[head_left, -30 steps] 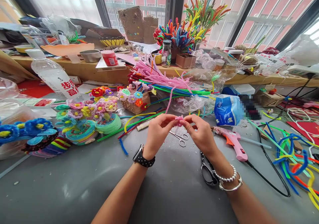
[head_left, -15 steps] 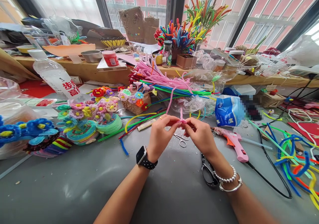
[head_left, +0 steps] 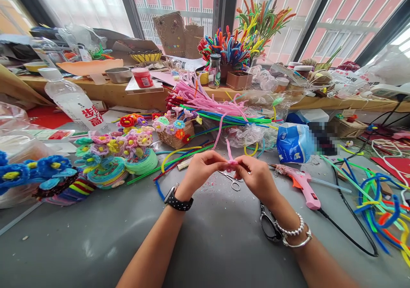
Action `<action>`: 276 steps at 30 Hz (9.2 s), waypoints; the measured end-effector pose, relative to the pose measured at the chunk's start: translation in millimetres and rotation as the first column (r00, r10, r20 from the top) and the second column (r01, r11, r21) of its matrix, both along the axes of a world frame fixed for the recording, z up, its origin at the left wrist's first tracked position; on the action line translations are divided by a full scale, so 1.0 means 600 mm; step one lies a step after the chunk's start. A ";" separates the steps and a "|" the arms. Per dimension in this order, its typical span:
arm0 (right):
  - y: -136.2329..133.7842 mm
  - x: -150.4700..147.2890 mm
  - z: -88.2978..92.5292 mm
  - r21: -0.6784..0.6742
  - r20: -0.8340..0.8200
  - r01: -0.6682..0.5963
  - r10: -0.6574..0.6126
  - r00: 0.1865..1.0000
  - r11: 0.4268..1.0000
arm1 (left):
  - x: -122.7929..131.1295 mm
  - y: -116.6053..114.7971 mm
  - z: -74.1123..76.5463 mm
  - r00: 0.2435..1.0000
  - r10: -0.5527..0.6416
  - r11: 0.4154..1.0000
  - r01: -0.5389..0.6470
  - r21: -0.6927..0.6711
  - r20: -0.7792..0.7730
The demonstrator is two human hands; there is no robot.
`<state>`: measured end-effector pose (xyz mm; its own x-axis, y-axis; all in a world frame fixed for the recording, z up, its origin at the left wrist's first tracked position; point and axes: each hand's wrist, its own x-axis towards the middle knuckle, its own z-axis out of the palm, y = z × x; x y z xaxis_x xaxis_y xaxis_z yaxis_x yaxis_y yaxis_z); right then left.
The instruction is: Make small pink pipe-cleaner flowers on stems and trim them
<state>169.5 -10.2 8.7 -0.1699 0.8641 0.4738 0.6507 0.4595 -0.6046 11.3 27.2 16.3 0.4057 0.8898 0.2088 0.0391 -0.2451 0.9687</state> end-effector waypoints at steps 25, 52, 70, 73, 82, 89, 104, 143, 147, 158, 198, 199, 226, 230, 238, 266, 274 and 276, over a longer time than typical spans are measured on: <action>0.002 0.000 0.002 0.268 0.050 0.060 -0.077 0.996 0.962 | 0.010 -0.013 0.005 0.897 -0.156 0.842 0.339 -0.419 0.413; 0.005 0.003 0.012 -0.289 -0.676 -0.170 -0.075 0.733 0.942 | 0.020 -0.012 -0.006 0.967 -0.250 0.933 0.254 -0.256 0.049; -0.005 -0.006 -0.025 -0.337 0.716 0.397 -0.042 0.696 0.854 | 0.004 -0.001 0.002 0.972 0.169 0.945 -0.113 -0.306 0.166; -0.009 -0.011 -0.024 -0.349 0.730 0.424 -0.041 0.683 0.836 | 0.002 -0.001 0.002 0.967 0.153 0.931 -0.071 -0.359 0.205; -0.010 0.012 -0.031 -0.457 0.421 0.317 -0.111 0.900 0.831 | -0.003 0.003 -0.001 0.905 0.175 0.900 0.013 -0.437 0.388; -0.009 0.014 -0.025 -0.540 -0.261 -0.047 -0.114 0.958 0.841 | -0.005 0.007 -0.003 0.852 0.189 0.877 0.078 -0.475 0.488; -0.024 0.002 -0.014 -0.430 -0.478 -0.261 0.027 0.878 0.864 | 0.001 0.002 0.001 0.846 0.175 0.831 0.147 -0.536 0.504; -0.023 0.010 -0.008 -0.468 -0.542 -0.149 -0.150 0.827 0.871 | 0.032 -0.016 -0.007 0.932 0.091 0.916 0.059 -0.396 0.350; -0.024 0.000 -0.015 -0.450 -0.572 -0.084 -0.215 0.792 0.889 | 0.036 -0.017 -0.009 0.935 0.157 0.935 -0.036 -0.354 0.318; -0.021 -0.019 -0.033 -0.538 -0.693 -0.181 -0.310 0.651 0.823 | 0.044 -0.022 -0.016 0.935 0.247 0.967 -0.220 -0.131 0.255; -0.027 0.008 -0.016 -0.559 -0.117 -0.371 0.372 0.921 0.742 | 0.013 -0.006 -0.004 0.895 0.194 0.946 -0.061 -0.319 0.401; -0.027 0.009 -0.015 -0.557 -0.119 -0.375 0.375 0.919 0.741 | 0.012 -0.006 -0.004 0.891 0.196 0.945 -0.059 -0.323 0.410; -0.031 0.003 -0.016 -0.572 -0.148 -0.378 0.362 0.920 0.728 | 0.012 -0.013 0.003 0.903 0.126 0.924 0.044 -0.380 0.411; -0.030 0.001 -0.013 -0.562 -0.148 -0.376 0.358 0.922 0.736 | 0.013 -0.013 0.003 0.899 0.136 0.924 0.036 -0.380 0.415; -0.029 -0.003 -0.023 -0.530 -0.116 -0.324 0.311 0.943 0.784 | 0.014 -0.011 -0.004 0.894 0.164 0.926 0.007 -0.377 0.418; -0.026 -0.008 -0.033 -0.490 -0.100 -0.298 0.286 0.953 0.819 | 0.006 -0.003 -0.004 0.824 0.180 0.912 0.064 -0.405 0.536; -0.029 -0.007 -0.027 -0.486 -0.097 -0.281 0.269 0.958 0.827 | 0.016 -0.010 -0.005 0.856 0.094 0.909 0.135 -0.394 0.509; -0.030 -0.007 -0.023 -0.474 -0.077 -0.253 0.247 0.966 0.843 | 0.017 -0.011 -0.005 0.864 0.084 0.909 0.138 -0.393 0.496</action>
